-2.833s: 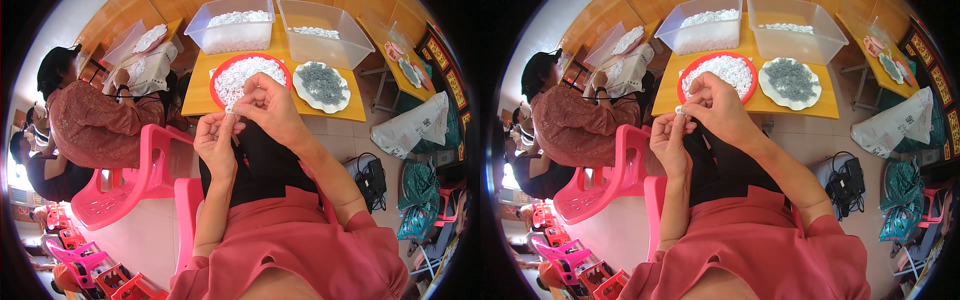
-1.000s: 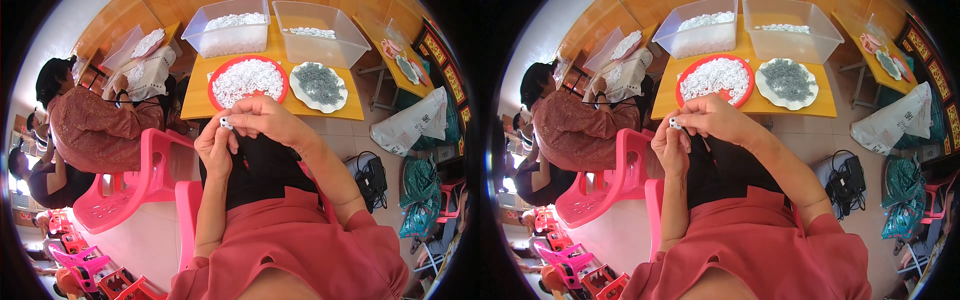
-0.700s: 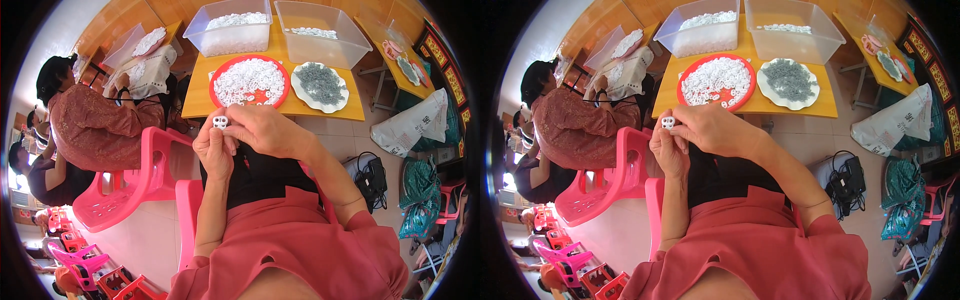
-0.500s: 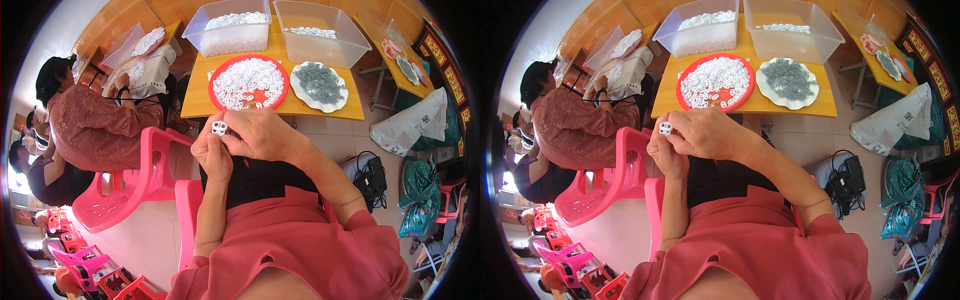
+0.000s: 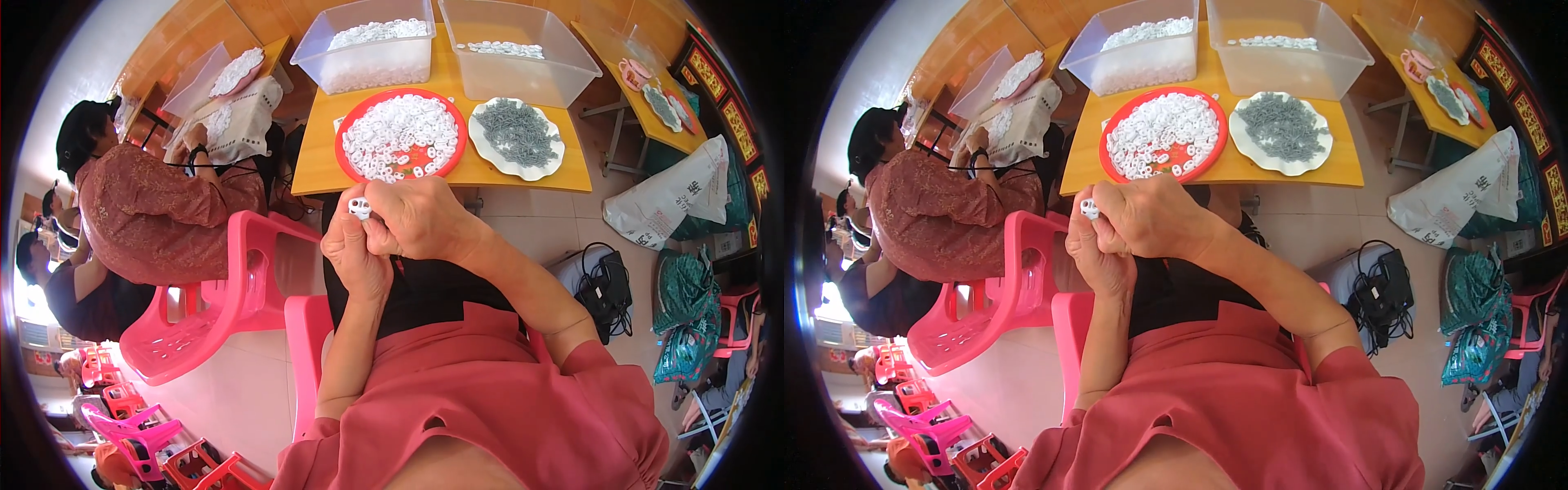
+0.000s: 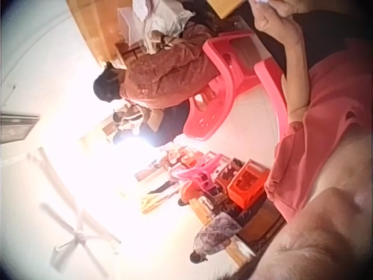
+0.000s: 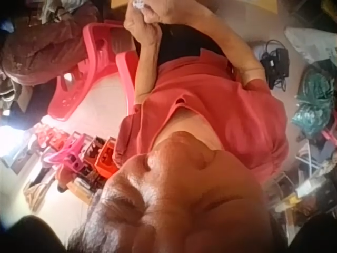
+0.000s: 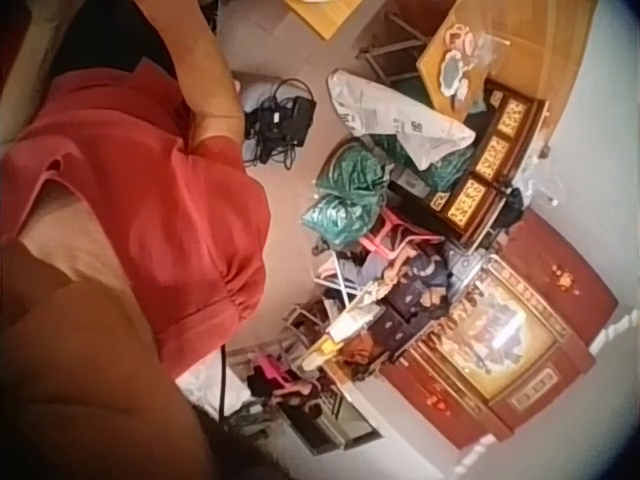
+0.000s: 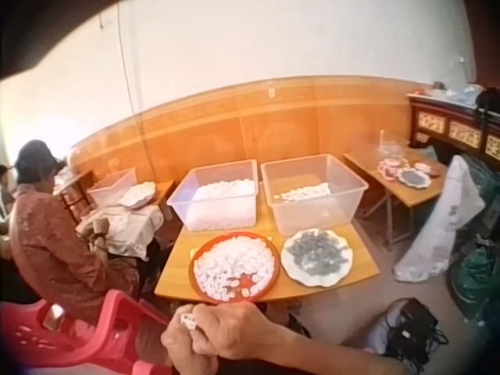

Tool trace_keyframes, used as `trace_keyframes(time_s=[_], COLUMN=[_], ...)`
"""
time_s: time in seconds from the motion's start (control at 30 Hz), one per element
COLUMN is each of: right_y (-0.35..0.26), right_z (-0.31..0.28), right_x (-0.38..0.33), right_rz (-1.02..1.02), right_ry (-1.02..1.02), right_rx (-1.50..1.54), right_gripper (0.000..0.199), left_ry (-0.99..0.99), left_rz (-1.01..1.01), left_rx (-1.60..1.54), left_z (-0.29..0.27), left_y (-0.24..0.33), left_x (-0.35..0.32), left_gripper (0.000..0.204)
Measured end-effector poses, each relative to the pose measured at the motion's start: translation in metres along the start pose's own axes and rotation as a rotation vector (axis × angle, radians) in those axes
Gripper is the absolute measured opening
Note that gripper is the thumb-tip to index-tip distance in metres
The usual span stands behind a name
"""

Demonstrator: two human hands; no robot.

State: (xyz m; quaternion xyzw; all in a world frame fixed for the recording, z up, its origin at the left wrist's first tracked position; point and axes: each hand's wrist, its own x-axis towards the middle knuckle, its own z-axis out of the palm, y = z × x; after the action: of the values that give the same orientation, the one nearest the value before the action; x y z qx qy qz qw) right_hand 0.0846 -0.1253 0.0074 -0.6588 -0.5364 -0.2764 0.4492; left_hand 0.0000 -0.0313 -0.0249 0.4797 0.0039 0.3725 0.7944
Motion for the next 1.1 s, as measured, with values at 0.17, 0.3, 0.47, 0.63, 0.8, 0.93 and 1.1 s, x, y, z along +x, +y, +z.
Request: trace_keyframes(time_s=[0.17,0.3,0.47,0.63,0.8,0.93,1.1], right_y=[0.000,0.001,0.000,0.000,-0.001,-0.010,0.003], right_z=[0.002,0.007,0.012,0.005,0.007,-0.005,-0.022], right_x=[-0.002,-0.006,-0.010,-0.008,-0.007,0.002,0.006], right_rz=[0.003,0.038,0.090,0.146,0.092,0.396,0.684], right_ry=[-0.010,-0.030,-0.073,-0.146,-0.113,-0.172,-0.478], right_rx=[0.009,0.059,0.105,0.083,0.137,0.597,1.180], right_gripper=[0.016,0.017,0.020,0.023,0.016,0.012,0.028], left_ry=[0.018,0.019,0.078,0.064,0.065,-0.127,-0.247], left_rz=[-0.078,-0.084,-0.072,-0.050,-0.029,-0.055,-0.080], left_rx=[-0.052,-0.062,-0.099,-0.035,-0.079,-0.146,-0.033], left_z=[0.001,0.002,0.004,0.000,-0.006,-0.027,-0.030], left_y=[0.004,0.005,-0.005,-0.003,0.000,0.005,0.014], left_x=[-0.003,-0.003,0.000,-0.001,0.003,0.012,0.017], left_gripper=[0.045,0.041,0.037,0.036,0.035,0.037,0.035])
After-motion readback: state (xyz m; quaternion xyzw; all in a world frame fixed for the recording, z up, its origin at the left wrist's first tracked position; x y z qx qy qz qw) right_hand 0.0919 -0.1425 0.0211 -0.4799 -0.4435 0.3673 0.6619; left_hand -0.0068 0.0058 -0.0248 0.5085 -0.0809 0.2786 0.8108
